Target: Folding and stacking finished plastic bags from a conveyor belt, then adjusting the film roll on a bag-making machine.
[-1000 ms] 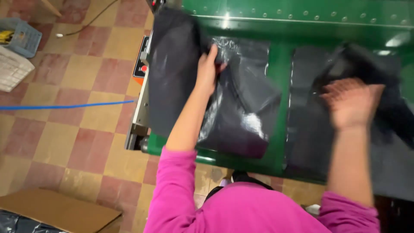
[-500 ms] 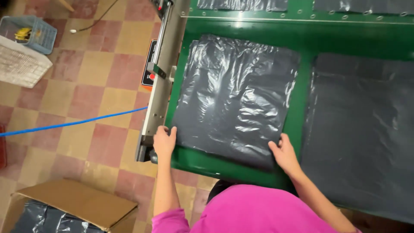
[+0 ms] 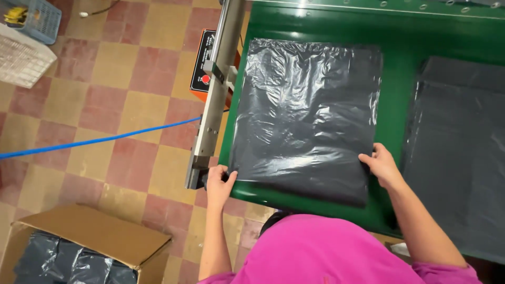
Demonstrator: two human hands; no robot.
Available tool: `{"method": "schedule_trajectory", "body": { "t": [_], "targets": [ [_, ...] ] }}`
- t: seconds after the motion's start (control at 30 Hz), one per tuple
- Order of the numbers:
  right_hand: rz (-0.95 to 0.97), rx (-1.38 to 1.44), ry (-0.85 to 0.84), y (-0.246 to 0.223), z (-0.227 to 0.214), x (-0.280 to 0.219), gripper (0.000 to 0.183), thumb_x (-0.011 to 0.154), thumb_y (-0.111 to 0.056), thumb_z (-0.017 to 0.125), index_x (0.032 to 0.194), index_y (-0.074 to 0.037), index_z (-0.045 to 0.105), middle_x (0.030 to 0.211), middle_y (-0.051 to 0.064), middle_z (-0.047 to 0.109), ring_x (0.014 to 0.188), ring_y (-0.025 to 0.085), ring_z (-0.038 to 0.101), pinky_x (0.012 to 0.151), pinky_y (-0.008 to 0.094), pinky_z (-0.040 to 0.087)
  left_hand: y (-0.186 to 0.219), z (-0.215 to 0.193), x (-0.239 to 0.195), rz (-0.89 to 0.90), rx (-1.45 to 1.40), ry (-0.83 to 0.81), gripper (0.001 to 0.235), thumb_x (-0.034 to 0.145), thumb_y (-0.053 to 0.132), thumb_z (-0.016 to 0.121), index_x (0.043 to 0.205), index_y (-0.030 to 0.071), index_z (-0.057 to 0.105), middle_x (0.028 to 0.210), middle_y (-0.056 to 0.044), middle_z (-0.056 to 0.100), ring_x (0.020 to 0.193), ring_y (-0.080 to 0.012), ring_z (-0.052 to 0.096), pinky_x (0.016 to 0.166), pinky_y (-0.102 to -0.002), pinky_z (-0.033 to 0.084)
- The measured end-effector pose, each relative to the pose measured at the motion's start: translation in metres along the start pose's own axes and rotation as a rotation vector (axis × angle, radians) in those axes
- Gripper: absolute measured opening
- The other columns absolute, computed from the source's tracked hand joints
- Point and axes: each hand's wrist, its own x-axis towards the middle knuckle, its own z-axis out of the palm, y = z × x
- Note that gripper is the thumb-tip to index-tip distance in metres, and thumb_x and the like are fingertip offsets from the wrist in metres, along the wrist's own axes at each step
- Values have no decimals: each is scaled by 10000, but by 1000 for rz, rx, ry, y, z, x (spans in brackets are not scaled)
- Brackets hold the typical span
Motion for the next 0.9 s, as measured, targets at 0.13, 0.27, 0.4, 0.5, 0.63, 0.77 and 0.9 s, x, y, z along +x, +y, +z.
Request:
{"method": "schedule_trajectory", "body": {
  "t": [0.13,0.27,0.4,0.5,0.63,0.77,0.9],
  "targets": [
    [27,-46,37,-31,-8,15,556,900,-98,678,1396,13,454,957,112,724,739,182,673,530,319,502,19,-8,25,-60,386,-170,368,801,287,842,1062,92,673,919,-117,643,839,-311,653,737,-419,529],
    [-140,-193,130,-85,-26,49,571,898,-173,739,1374,25,494,947,106,680,756,184,642,590,343,551,109,-3,68,3,857,-300,463,713,346,875,1035,96,656,941,-69,672,980,-340,624,705,-492,514],
    [-814,-838,375,-169,-22,121,631,903,-245,807,1416,5,539,1348,175,608,1210,345,609,1000,456,514,200,58,127,339,653,-396,475,791,376,836,1121,87,653,1249,-102,631,1262,-326,540,977,-511,481],
    [-994,-1055,373,-211,-9,185,740,847,-280,846,1466,-12,543,1513,195,538,1363,388,516,1058,511,474,179,153,149,772,452,-384,579,797,401,807,1258,100,630,1459,-104,543,1451,-319,421,1096,-576,387],
    [-591,-1199,237,-243,7,224,865,694,-322,907,1426,-36,546,1409,208,583,1288,433,523,993,518,488,148,222,165,818,427,-370,698,833,474,758,1393,107,559,1546,-92,436,1502,-310,282,1144,-679,279],
    [-319,-1083,85,-229,-2,274,816,693,-313,911,1377,-37,564,1285,234,659,1180,438,617,955,529,505,130,231,172,754,360,-316,620,848,458,728,1355,135,579,1496,-71,536,1471,-297,398,1143,-631,333],
    [-647,-995,175,-250,15,198,462,792,-260,866,1169,-67,682,1126,184,700,1059,427,652,875,522,518,85,238,212,187,-409,-503,644,954,592,550,1406,135,571,1407,-76,671,1338,-257,599,1102,-420,485]
  ]
}}
